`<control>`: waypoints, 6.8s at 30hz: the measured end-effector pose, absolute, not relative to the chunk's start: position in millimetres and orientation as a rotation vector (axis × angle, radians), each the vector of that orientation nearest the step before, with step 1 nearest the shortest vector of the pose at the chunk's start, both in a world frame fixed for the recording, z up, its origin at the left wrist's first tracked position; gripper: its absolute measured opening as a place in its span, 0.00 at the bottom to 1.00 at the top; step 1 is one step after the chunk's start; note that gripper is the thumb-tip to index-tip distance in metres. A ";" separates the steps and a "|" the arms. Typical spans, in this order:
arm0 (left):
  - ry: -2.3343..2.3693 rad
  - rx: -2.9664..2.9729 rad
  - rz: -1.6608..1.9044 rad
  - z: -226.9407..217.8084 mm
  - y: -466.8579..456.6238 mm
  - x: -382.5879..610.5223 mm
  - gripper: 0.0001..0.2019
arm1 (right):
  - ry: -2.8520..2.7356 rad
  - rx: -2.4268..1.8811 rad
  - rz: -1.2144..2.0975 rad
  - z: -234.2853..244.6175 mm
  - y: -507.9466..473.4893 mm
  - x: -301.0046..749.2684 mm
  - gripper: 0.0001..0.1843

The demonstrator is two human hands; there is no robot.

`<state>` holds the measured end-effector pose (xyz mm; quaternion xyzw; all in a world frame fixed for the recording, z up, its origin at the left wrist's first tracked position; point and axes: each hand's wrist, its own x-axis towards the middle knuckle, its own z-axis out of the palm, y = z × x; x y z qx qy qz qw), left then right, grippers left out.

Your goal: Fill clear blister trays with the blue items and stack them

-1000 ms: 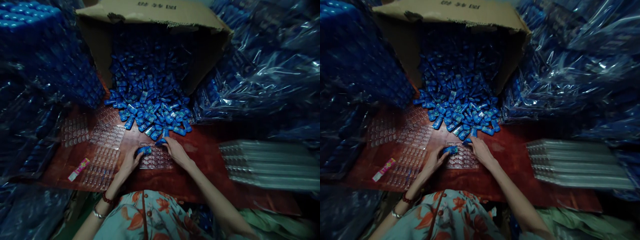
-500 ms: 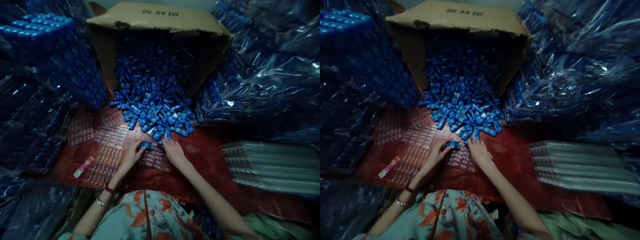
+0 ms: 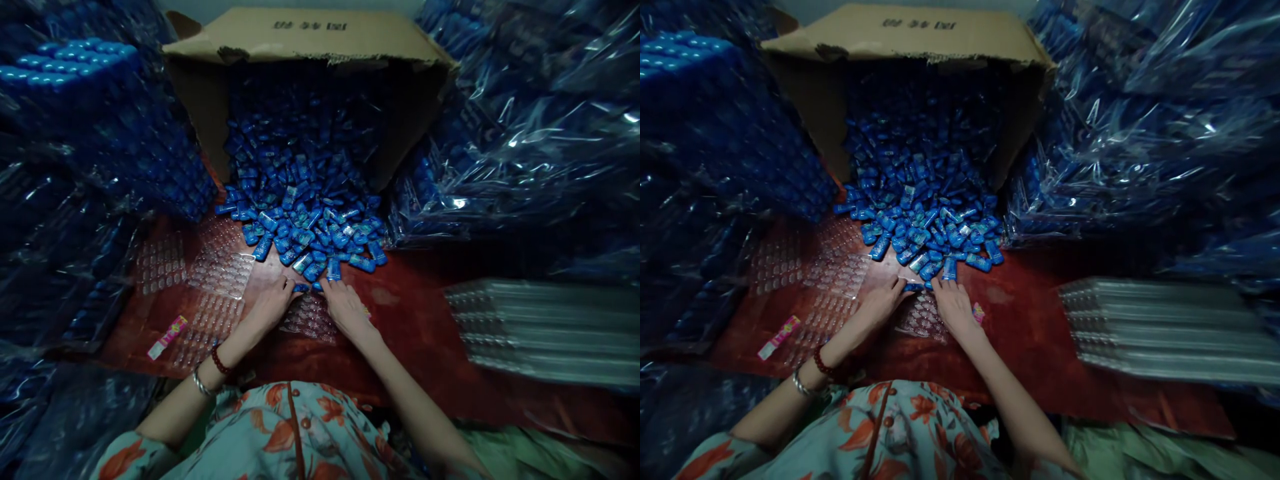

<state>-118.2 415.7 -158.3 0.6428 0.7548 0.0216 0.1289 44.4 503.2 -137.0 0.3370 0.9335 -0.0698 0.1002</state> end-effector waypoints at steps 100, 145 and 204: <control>1.878 2.362 0.587 -178.4 360.0 -133.0 0.23 | 2.754 0.769 -0.521 -115.8 470.2 40.5 0.17; 2.228 1.172 1.374 -160.1 336.7 -147.4 0.10 | 2.936 1.435 -1.333 -160.8 522.3 106.5 0.14; 2.219 1.684 1.206 -174.4 396.3 -152.7 0.12 | 3.285 0.986 -0.333 -120.3 484.2 43.9 0.15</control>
